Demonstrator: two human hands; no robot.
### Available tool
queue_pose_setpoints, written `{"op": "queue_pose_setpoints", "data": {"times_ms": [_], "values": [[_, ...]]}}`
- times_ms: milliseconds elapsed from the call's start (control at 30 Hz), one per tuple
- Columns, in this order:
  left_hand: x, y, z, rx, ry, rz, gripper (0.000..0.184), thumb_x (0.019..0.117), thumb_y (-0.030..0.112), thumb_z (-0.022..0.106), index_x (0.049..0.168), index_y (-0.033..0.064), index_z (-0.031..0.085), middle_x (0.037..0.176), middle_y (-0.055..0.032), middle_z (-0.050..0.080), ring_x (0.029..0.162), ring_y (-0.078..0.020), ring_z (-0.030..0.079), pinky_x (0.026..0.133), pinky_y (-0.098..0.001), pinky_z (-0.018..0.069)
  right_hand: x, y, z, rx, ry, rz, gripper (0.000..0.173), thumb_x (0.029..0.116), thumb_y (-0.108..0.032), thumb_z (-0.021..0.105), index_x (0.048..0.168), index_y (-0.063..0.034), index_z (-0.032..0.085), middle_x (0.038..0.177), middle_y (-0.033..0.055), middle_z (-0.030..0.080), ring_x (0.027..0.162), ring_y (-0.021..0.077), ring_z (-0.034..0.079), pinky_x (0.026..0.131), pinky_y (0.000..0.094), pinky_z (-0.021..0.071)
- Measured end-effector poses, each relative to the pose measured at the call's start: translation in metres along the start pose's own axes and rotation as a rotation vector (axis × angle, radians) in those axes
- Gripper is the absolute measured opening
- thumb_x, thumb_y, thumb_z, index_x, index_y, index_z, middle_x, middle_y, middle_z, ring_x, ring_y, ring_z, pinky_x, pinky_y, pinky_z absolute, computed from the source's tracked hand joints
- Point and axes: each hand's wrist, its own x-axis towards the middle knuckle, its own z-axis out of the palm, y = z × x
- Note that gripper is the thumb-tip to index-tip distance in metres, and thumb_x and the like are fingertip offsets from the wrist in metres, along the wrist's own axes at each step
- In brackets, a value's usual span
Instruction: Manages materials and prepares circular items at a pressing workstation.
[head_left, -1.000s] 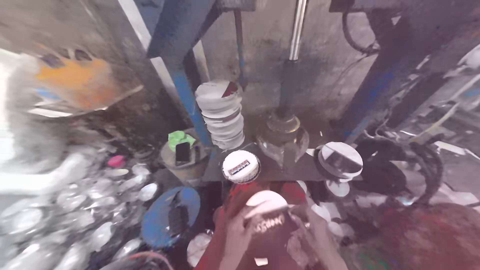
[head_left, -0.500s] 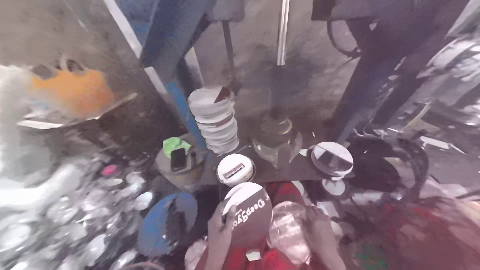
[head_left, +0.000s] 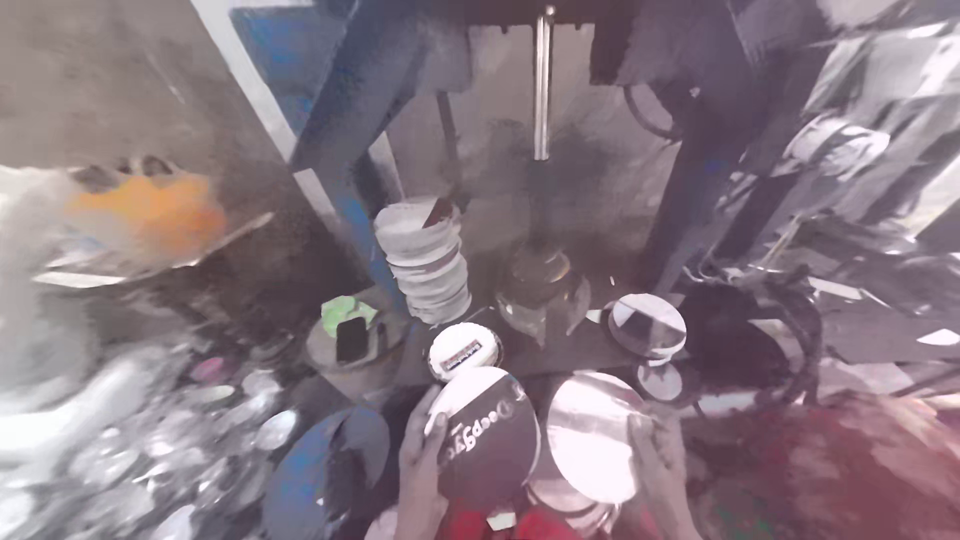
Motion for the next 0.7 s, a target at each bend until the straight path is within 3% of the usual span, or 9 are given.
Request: {"op": "queue_pose_setpoints", "data": {"times_ms": [67,133,167,267,333,433,533,633,700], "values": [[0.006,-0.006,-0.009,-0.121,-0.032,-0.051,0.046,0.1041,0.011,0.044,0.149,0.004,0.044,0.13,-0.0023,0.064,0.102,-0.0053,0.067,0.085,-0.0234,0.0576,0.0,0.002,-0.003,-0.095,0.009,-0.085,0.026,0.0983,-0.008,0.054,0.123,-0.0016,0.051,0.093,-0.0115,0.066,0.077,-0.0051,0.063,0.07,0.0161,0.0561],[0.001,0.007,-0.001,-0.162,0.023,-0.135,0.03,0.1068,0.011,0.037,0.131,0.0058,0.055,0.094,0.0054,0.072,0.077,-0.0009,0.069,0.069,-0.0201,0.0601,-0.003,0.0,-0.001,-0.109,-0.007,-0.111,0.027,0.0995,-0.009,0.054,0.125,-0.0014,0.05,0.095,-0.0137,0.066,0.078,-0.0077,0.062,0.071,0.0141,0.0548],[-0.001,0.007,-0.002,-0.18,-0.029,-0.163,0.031,0.1067,0.014,0.035,0.13,0.0072,0.055,0.093,0.0066,0.073,0.079,0.0002,0.07,0.071,-0.0195,0.0602,-0.006,-0.002,0.001,-0.11,-0.021,-0.113,0.027,0.0997,-0.009,0.053,0.125,-0.001,0.05,0.096,-0.0133,0.066,0.079,-0.0078,0.062,0.072,0.0141,0.0549],[-0.007,-0.006,-0.006,-0.346,-0.169,-0.191,0.042,0.1077,0.014,0.032,0.146,0.0044,0.045,0.123,-0.0014,0.068,0.105,-0.0023,0.067,0.09,-0.0217,0.0556,-0.009,-0.009,0.007,-0.094,-0.05,-0.126,0.023,0.1019,-0.01,0.052,0.125,-0.0061,0.052,0.101,-0.015,0.068,0.087,-0.0075,0.064,0.079,0.015,0.0564],[-0.012,-0.002,0.006,-0.454,-0.113,-0.199,0.035,0.1091,0.016,0.029,0.135,0.0091,0.052,0.109,0.0015,0.075,0.093,-0.0037,0.072,0.08,-0.0227,0.0614,-0.01,-0.011,0.009,-0.095,-0.047,-0.104,0.023,0.1029,-0.011,0.052,0.126,-0.0069,0.051,0.098,-0.0159,0.068,0.087,-0.0076,0.064,0.078,0.0151,0.0562],[-0.018,-0.002,0.009,-0.42,-0.123,-0.223,0.038,0.1102,0.023,0.031,0.142,0.0124,0.048,0.109,0.0034,0.073,0.095,-0.0049,0.072,0.082,-0.0254,0.0615,-0.012,-0.015,0.009,-0.124,-0.061,-0.054,0.029,0.1008,-0.006,0.049,0.128,0.0021,0.048,0.098,-0.0105,0.066,0.085,-0.007,0.063,0.077,0.0156,0.0558],[-0.021,-0.001,0.022,-0.322,-0.049,-0.321,0.03,0.1075,0.009,0.039,0.135,0.0042,0.051,0.096,0.0003,0.07,0.08,-0.0039,0.069,0.072,-0.0234,0.0593,-0.015,-0.028,0.015,-0.129,-0.112,0.013,0.03,0.0989,-0.003,0.049,0.126,0.011,0.046,0.104,-0.0019,0.066,0.089,-0.006,0.063,0.08,0.0162,0.0551],[-0.038,0.001,0.037,-0.212,-0.216,-0.285,0.032,0.104,0.002,0.036,0.134,0.0025,0.048,0.101,0.002,0.069,0.084,-0.003,0.069,0.075,-0.0224,0.0593,-0.027,-0.048,0.028,-0.153,-0.27,0.078,0.031,0.0985,0.001,0.051,0.123,0.0193,0.048,0.108,0.0065,0.066,0.096,-0.0048,0.062,0.088,0.0156,0.0531],[-0.047,-0.011,0.041,-0.185,-0.291,-0.205,0.033,0.1039,0.005,0.036,0.135,0.004,0.047,0.108,0.0018,0.069,0.089,-0.0044,0.07,0.078,-0.0243,0.06,-0.036,-0.041,0.032,-0.097,-0.377,0.102,0.031,0.0981,0.0,0.051,0.125,0.0148,0.048,0.105,-0.0002,0.068,0.089,-0.0087,0.063,0.081,0.014,0.054]]}}
